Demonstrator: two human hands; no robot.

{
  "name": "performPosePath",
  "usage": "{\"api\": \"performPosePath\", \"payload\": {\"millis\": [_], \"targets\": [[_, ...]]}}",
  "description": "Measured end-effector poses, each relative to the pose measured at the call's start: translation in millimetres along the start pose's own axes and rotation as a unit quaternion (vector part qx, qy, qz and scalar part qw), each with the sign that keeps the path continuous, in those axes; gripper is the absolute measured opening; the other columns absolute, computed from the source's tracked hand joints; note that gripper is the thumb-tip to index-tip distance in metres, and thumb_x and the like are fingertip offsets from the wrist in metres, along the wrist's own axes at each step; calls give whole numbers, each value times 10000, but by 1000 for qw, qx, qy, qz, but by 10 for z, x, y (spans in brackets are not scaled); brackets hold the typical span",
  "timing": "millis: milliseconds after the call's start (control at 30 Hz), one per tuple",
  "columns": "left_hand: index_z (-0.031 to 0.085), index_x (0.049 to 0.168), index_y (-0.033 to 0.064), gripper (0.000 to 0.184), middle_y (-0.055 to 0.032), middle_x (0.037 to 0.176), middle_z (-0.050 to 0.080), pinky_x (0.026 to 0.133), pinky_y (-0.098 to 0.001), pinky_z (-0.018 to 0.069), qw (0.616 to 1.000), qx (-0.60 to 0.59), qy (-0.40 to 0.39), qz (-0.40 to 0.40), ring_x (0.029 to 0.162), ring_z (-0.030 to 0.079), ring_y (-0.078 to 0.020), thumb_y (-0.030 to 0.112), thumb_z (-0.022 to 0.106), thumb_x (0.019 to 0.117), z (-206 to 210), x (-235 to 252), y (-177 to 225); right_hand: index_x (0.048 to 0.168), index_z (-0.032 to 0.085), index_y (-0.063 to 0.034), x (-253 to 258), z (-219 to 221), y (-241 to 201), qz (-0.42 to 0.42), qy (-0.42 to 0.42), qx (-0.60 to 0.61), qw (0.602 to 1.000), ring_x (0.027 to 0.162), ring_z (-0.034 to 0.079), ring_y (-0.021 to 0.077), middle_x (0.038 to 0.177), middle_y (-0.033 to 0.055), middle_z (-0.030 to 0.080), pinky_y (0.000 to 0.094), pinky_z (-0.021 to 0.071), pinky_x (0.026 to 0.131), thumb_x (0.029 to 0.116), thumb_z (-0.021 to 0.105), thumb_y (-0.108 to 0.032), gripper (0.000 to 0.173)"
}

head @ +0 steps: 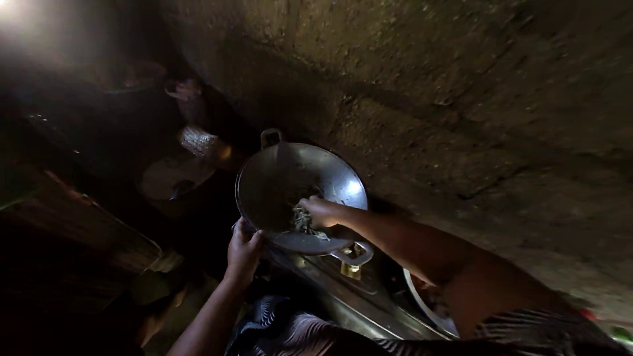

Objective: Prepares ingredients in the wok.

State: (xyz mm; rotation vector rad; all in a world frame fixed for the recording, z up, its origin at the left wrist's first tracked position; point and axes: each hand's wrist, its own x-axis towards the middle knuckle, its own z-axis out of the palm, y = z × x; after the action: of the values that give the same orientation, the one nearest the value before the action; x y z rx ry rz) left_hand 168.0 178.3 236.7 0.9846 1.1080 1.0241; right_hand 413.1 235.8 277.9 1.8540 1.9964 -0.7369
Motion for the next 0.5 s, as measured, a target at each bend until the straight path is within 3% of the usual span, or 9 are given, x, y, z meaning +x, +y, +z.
{"api": "performPosePath", "payload": {"millis": [67, 133, 200, 300, 367, 433, 500], "targets": [[302, 1545, 38, 625, -183, 1151, 655, 742, -346, 625, 1000, -6, 3, -6, 848, 718, -201, 20, 598, 994, 10, -5, 4, 1384, 569, -20, 47, 40, -46, -25, 54, 29, 998, 1189, 626, 442, 1288, 280, 624, 607, 507, 989, 914, 668, 14, 481], [311, 1538, 34, 618, -177, 1152, 656, 742, -341, 628, 1000, -6, 4, -1, 849, 722, -196, 14, 600, 992, 9, -4, 15, 1283, 667, -27, 178, -68, -15, -37, 110, 61, 991, 1150, 665, 393, 1213, 230, 692, 589, 517, 996, 968, 625, -19, 319], [319, 1535, 35, 606, -177, 1170, 650, 751, -345, 630, 1000, -2, 0, -1, 863, 721, -199, 23, 596, 996, 4, -6, 12, 1293, 667, -29, 317, -267, 48, -30, 141, 90, 985, 1176, 656, 381, 1240, 218, 687, 590, 505, 1026, 978, 627, -42, 318], [312, 1536, 33, 597, -171, 1127, 659, 725, -331, 628, 1000, 6, 2, -7, 830, 718, -184, 21, 585, 1005, 1, -4, 31, 1382, 592, -10, 518, -536, 133, -10, 157, 114, 981, 1240, 613, 426, 1320, 258, 638, 612, 478, 1048, 957, 603, 35, 427], [325, 1526, 30, 596, -171, 1100, 665, 704, -332, 622, 1000, 6, 3, -5, 807, 714, -190, 18, 595, 995, 1, 1, 24, 1434, 559, -50, 658, -605, 169, 2, 145, 120, 982, 1284, 588, 419, 1376, 241, 613, 604, 466, 1062, 977, 573, 27, 464], [336, 1525, 39, 595, -175, 1114, 668, 712, -337, 627, 1000, 9, 3, -6, 818, 719, -198, 30, 604, 994, -2, 5, 18, 1475, 529, -70, 774, -546, 192, 1, 113, 98, 989, 1335, 543, 436, 1450, 253, 555, 633, 438, 1088, 1009, 644, -208, 499], [331, 1535, 45, 600, -178, 1129, 662, 722, -343, 627, 1000, 12, 2, -10, 829, 719, -200, 36, 600, 999, -4, 12, 28, 1542, 472, -118, 696, -393, 78, -1, 56, 65, 996, 1416, 423, 506, 1596, 295, 358, 702, 370, 1115, 928, 737, -506, 772]]}}
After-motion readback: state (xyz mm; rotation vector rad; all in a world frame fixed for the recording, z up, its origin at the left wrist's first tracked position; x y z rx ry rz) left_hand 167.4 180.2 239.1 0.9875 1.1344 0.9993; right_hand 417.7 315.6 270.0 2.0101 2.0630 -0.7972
